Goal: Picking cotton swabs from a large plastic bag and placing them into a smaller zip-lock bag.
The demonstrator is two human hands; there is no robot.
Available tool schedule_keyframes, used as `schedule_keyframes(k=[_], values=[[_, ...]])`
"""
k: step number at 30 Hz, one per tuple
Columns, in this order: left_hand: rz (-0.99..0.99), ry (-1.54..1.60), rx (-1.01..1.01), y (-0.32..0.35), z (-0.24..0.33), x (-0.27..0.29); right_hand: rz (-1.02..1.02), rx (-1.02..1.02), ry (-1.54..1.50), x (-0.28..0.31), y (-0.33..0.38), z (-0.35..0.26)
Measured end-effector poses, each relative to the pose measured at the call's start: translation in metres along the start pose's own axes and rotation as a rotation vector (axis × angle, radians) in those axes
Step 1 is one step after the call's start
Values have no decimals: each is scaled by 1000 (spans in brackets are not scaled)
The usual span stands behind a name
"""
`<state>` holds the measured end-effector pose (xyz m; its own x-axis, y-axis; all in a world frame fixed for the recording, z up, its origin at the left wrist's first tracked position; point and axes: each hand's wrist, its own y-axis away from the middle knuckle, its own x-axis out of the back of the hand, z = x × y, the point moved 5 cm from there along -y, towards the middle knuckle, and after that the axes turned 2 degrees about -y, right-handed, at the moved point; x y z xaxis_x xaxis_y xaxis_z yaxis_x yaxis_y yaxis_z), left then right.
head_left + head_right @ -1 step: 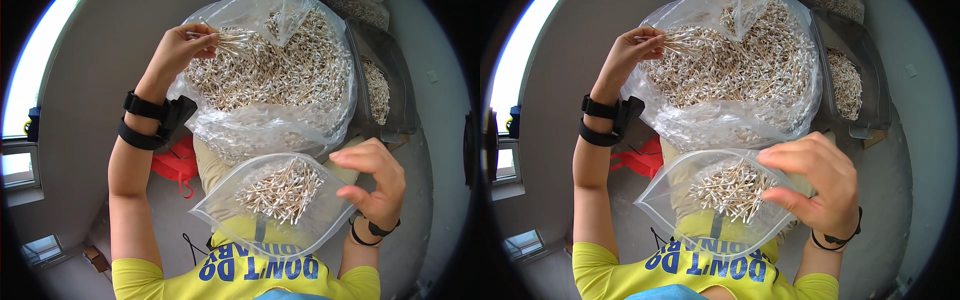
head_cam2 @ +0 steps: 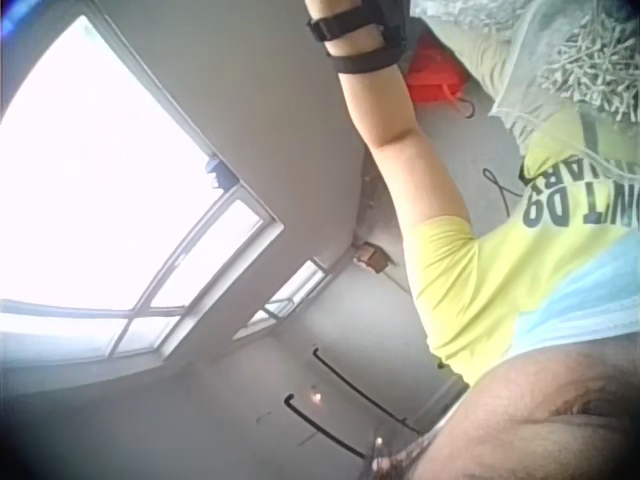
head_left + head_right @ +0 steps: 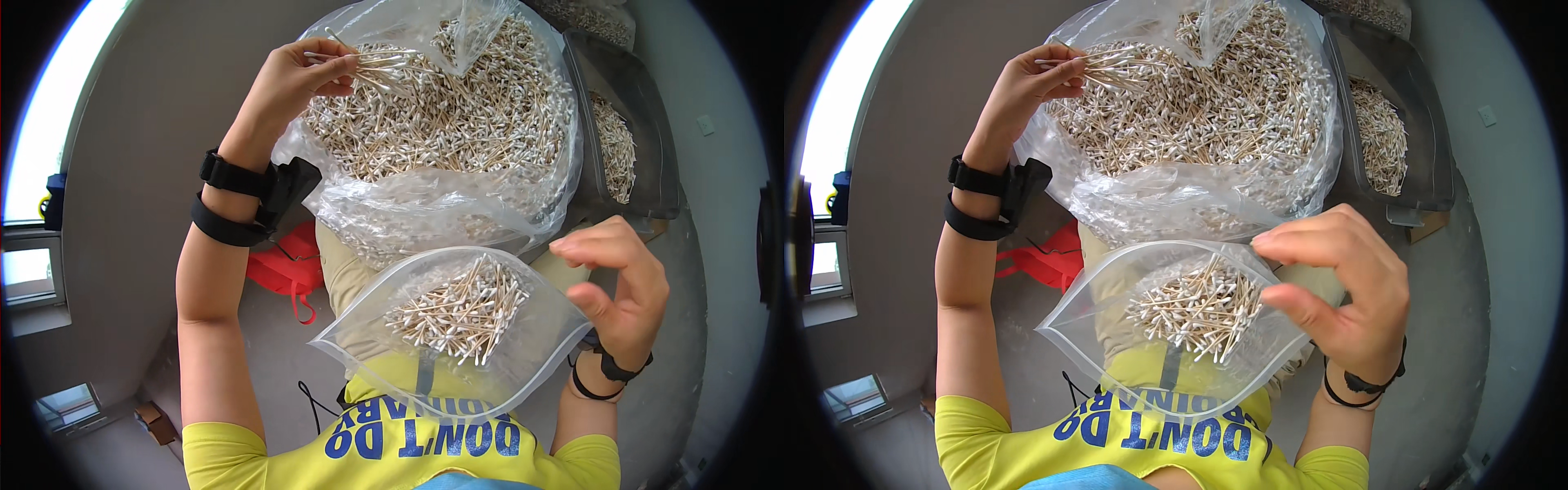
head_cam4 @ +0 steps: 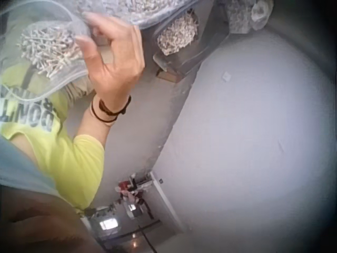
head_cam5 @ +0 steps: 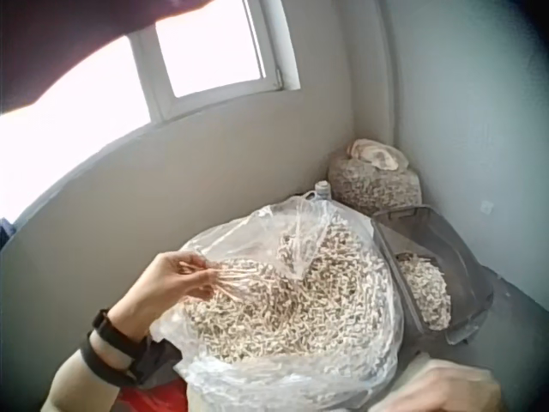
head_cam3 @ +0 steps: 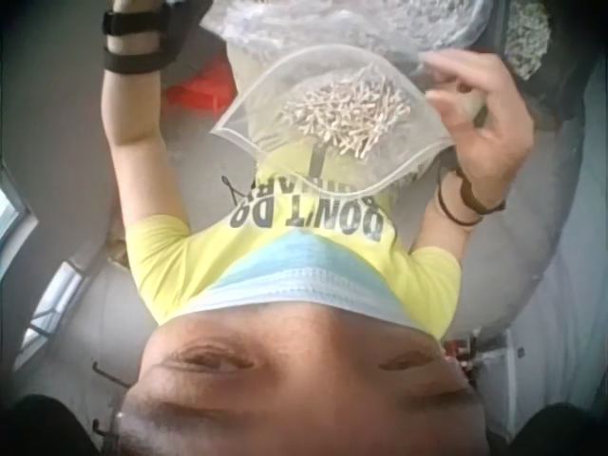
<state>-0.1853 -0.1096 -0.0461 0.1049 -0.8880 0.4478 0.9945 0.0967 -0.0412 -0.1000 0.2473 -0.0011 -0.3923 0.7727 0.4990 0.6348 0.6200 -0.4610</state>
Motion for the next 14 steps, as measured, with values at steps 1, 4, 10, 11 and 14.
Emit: schedule_keyframes(k=[1, 4, 10, 11, 14], values=[[-14, 34, 26, 6, 3, 1, 124, -119, -113, 3, 6, 10], [-103, 125, -8, 15, 21, -4, 293, -247, -225, 11, 17, 20], [-215, 232, -84, 52, 74, -6, 330, -226, -251, 7, 23, 1], [-216, 227, -96, 59, 82, -5, 335, -222, -246, 8, 24, -6], [-281, 163, -182, 79, 103, -7, 398, -219, -221, 8, 28, -22]])
